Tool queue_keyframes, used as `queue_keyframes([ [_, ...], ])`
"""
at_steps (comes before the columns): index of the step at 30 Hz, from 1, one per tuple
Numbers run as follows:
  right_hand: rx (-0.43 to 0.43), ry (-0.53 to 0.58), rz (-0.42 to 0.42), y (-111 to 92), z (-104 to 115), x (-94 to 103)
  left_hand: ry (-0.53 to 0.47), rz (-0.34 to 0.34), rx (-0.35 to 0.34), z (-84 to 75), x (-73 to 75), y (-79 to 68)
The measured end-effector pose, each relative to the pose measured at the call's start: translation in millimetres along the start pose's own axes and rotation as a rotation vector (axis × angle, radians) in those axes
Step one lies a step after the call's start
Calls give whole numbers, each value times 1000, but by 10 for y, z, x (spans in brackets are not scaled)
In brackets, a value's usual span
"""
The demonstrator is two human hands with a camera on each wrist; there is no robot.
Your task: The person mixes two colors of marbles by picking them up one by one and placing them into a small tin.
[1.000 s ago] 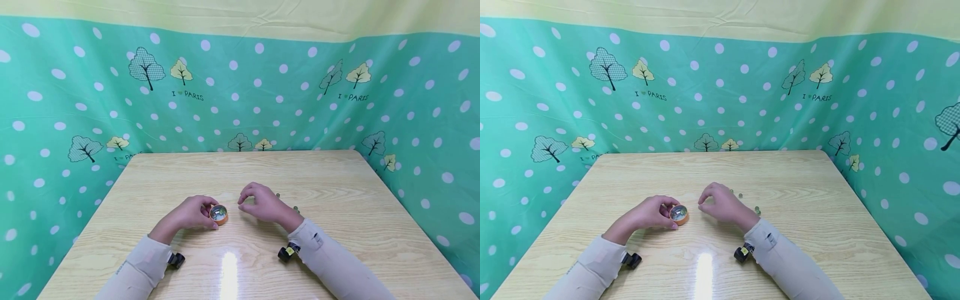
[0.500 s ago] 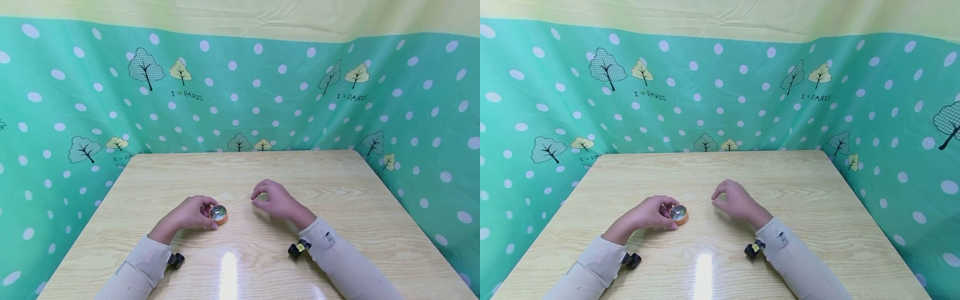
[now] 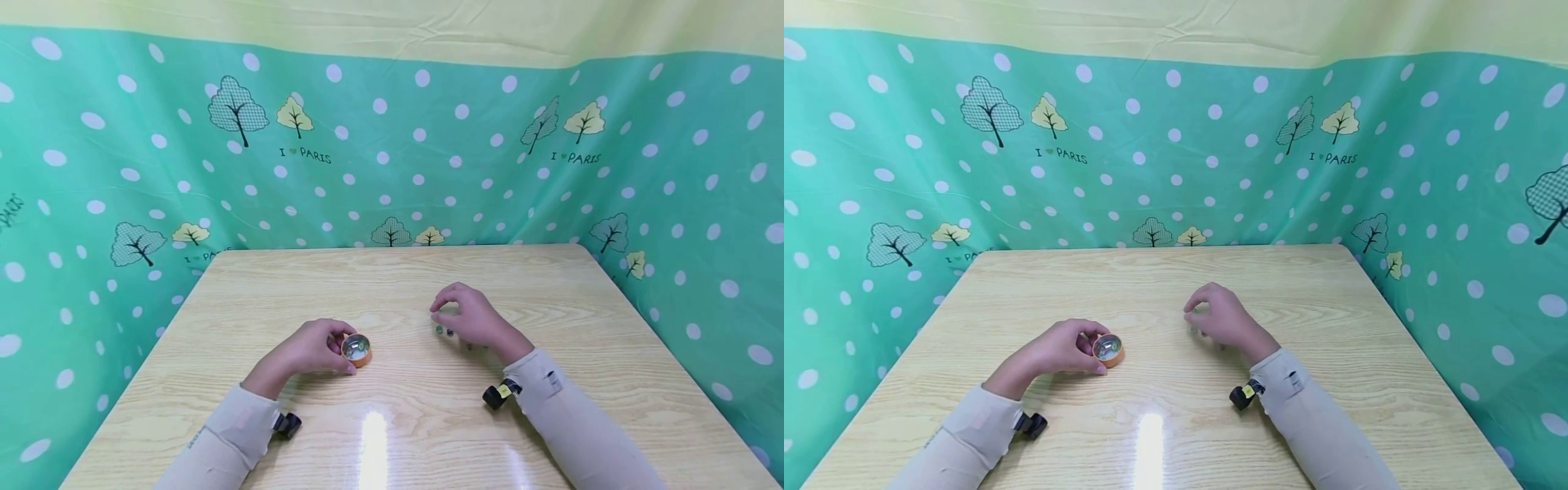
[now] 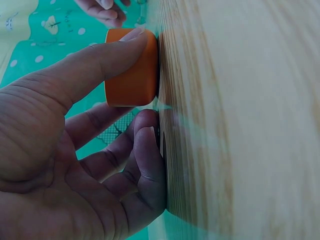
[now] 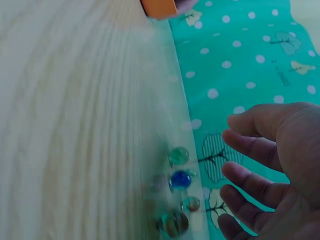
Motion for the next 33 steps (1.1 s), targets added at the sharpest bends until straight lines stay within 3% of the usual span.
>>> queue_keyframes([
  [11, -51, 21, -19, 52, -234, 93, -4, -2, -11, 4, 1, 0],
  [33, -150, -7, 59, 60, -497, 63, 8, -7, 5, -12, -13, 1],
])
Point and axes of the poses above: each hand's wrist, its own y-axis towards the middle knuckle, its own x-axis out of the back of the hand, z = x × y, the point moved 5 cm from there along y, towards the middle knuckle, and after that the axes turned 1 degree about -z, right-handed, at the moved point
